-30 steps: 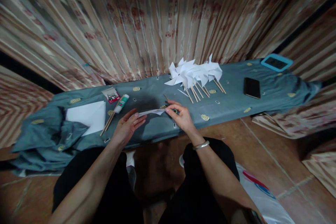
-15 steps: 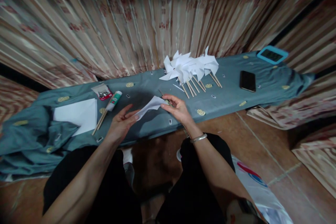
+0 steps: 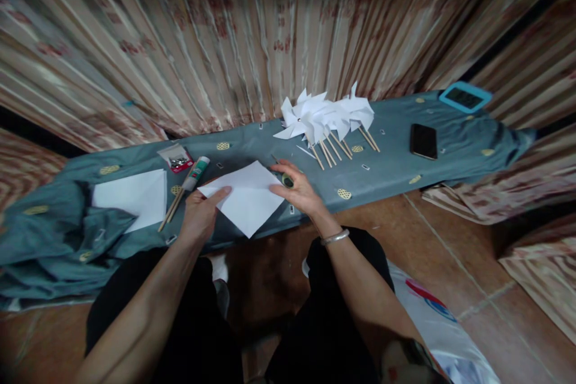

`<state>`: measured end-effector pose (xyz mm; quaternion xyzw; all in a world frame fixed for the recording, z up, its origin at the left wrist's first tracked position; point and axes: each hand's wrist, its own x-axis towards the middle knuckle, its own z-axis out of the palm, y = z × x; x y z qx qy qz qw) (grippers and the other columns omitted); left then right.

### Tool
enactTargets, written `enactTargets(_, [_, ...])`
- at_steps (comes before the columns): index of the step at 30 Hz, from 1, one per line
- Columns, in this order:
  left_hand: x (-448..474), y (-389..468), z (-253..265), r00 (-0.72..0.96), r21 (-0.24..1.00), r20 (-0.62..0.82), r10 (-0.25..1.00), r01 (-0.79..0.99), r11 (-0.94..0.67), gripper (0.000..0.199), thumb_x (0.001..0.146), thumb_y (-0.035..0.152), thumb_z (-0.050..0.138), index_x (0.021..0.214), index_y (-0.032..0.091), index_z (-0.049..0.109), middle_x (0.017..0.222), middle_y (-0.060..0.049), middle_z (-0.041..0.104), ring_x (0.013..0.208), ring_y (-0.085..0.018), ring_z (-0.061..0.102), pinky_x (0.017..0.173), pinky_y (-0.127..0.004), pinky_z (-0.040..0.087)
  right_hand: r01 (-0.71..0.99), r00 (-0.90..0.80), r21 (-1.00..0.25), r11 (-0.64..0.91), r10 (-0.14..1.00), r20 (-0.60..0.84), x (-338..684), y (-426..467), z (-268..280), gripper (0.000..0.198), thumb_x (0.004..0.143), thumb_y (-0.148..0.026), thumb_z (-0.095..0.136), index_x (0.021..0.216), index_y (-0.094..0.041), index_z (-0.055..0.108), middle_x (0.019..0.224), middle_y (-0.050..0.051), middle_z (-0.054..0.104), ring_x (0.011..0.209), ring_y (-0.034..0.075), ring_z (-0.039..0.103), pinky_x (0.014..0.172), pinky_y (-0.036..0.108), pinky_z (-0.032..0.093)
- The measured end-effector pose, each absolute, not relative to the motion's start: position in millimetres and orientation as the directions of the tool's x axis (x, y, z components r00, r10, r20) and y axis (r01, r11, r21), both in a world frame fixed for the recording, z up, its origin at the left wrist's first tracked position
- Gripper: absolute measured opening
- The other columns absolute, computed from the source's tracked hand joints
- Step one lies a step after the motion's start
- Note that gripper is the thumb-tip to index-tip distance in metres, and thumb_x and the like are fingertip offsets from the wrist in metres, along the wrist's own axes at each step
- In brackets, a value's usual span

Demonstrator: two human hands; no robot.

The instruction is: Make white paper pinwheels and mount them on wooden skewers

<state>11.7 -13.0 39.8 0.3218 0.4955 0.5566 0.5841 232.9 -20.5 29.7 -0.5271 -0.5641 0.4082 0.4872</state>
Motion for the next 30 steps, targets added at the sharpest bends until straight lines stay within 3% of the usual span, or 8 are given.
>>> enactTargets(3, [15.8,-15.7,44.0,-0.104,0.907,-0.249,0.963,-0.374,0.195,0.043,0.044,0.029,0.090,0.079,0.009,0.074,0.076,-0.006,0.075,0.066,-0.016,0.066,0.071,-0.029,0.052,0.110,0.087,-0.992,0.057,0.994,0.067,226.3,-17.5,28.1,0.030,0.068,-0.046,0.075,0.078,-0.018,0.073,0.101,0.007,0.073,0.094,0.023,0.065,0.085,0.036,0.050])
enactTargets(6, [17.8,-17.8,45.1,-0.083,0.901,-0.269,0.959,-0.375,0.220,0.047,0.045,0.032,0.091,0.082,0.009,0.074,0.080,-0.008,0.076,0.069,-0.019,0.068,0.075,-0.033,0.054,0.017,0.089,-1.000,-0.019,0.996,-0.018,220.6,-14.9,28.8,0.037,0.068,-0.052,0.074,0.078,-0.016,0.073,0.072,0.001,0.070,0.063,0.015,0.060,0.062,0.028,0.048])
enactTargets(11, [13.3,-12.6,49.7,-0.170,0.913,-0.238,0.956,-0.376,0.160,0.042,0.050,0.029,0.089,0.084,0.011,0.074,0.088,-0.010,0.076,0.076,-0.021,0.071,0.083,-0.036,0.055,0.215,0.247,-0.974,0.072,0.961,0.126,235.1,-10.5,34.2,0.041,0.084,-0.055,0.058,0.092,-0.018,0.073,0.086,0.004,0.073,0.077,0.018,0.065,0.072,0.029,0.050])
enactTargets(16, [4.4,-3.3,63.9,-0.305,0.887,-0.146,0.941,-0.462,-0.012,0.031,0.058,0.021,0.084,0.087,0.016,0.073,0.100,-0.009,0.076,0.097,-0.024,0.070,0.094,-0.038,0.053,0.821,0.266,-0.546,-0.166,0.958,0.109,250.8,-18.5,36.8,0.032,0.090,-0.036,0.057,0.111,-0.016,0.069,0.098,0.012,0.075,0.093,0.026,0.068,0.083,0.034,0.048])
enactTargets(20, [4.0,-1.7,68.4,-0.290,0.856,-0.135,0.947,-0.515,-0.035,0.023,0.062,0.016,0.081,0.083,0.017,0.073,0.098,-0.009,0.076,0.099,-0.025,0.070,0.094,-0.039,0.054,0.966,0.142,-0.223,-0.129,0.989,0.046,237.6,-20.5,37.2,0.033,0.092,-0.034,0.055,0.116,-0.013,0.065,0.110,0.018,0.071,0.108,0.030,0.063,0.086,0.035,0.047])
enactTargets(23, [5.4,-1.4,68.9,-0.278,0.839,-0.138,0.950,-0.543,-0.037,0.023,0.062,0.013,0.080,0.083,0.014,0.072,0.093,-0.010,0.077,0.093,-0.024,0.072,0.094,-0.039,0.054,0.983,0.138,-0.123,-0.136,0.990,0.008,230.6,-14.5,38.3,0.029,0.091,-0.027,0.053,0.110,-0.010,0.067,0.107,0.021,0.071,0.105,0.032,0.065,0.084,0.037,0.048])
enactTargets(26, [3.7,-0.1,71.2,-0.288,0.830,-0.147,0.946,-0.557,-0.041,0.020,0.064,0.011,0.078,0.083,0.012,0.072,0.092,-0.011,0.076,0.092,-0.023,0.072,0.095,-0.038,0.054,0.955,0.161,-0.254,-0.156,0.987,-0.001,232.5,-9.1,36.8,0.024,0.088,-0.024,0.057,0.105,-0.013,0.069,0.099,0.018,0.074,0.097,0.030,0.068,0.081,0.037,0.049])
enactTargets(30, [-2.7,2.5,76.2,-0.323,0.808,-0.161,0.932,-0.586,-0.064,0.016,0.067,0.009,0.076,0.082,0.011,0.072,0.091,-0.011,0.076,0.097,-0.024,0.072,0.095,-0.038,0.054,0.485,0.199,-0.859,-0.168,0.977,-0.079,232.7,-14.4,28.6,0.026,0.078,-0.037,0.069,0.095,-0.017,0.071,0.085,0.010,0.076,0.077,0.023,0.070,0.057,0.028,0.050])
